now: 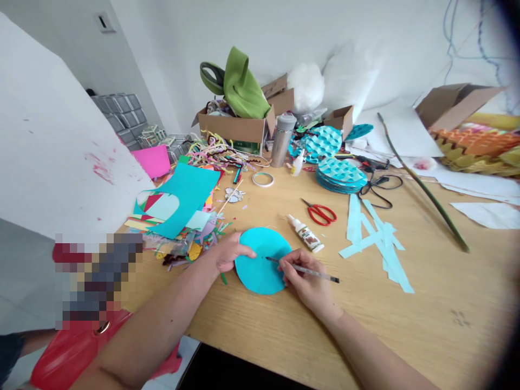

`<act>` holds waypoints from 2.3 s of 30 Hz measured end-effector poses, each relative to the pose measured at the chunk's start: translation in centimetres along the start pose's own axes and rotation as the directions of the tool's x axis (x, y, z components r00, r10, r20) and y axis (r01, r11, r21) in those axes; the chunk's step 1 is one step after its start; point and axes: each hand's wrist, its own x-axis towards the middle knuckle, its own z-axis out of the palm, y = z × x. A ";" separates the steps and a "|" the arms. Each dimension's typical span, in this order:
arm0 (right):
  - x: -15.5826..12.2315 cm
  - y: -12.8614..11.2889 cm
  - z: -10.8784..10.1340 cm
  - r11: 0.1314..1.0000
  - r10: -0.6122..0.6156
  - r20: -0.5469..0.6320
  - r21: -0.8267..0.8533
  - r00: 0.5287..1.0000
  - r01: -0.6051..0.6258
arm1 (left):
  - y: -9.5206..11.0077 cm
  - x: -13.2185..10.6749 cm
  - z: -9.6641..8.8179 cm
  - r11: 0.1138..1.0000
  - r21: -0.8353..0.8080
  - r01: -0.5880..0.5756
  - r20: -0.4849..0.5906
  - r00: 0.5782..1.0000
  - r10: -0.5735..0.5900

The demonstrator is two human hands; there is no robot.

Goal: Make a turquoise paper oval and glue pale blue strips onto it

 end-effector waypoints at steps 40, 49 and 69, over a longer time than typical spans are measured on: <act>0.0 -0.4 -0.5 0.961 -0.188 -0.290 0.142 0.939 0.236 | 0.8 -0.3 0.0 0.992 -0.104 -0.074 -0.061 0.996 0.068; 0.0 1.0 0.6 0.977 -0.202 -0.265 0.015 0.943 0.213 | 1.1 0.0 0.4 0.885 -0.342 -0.316 -0.270 0.935 0.229; 1.2 -0.4 -0.5 0.944 -0.330 -0.448 -0.182 0.831 0.276 | 0.2 -0.8 0.7 0.991 -0.115 -0.071 0.027 0.997 0.075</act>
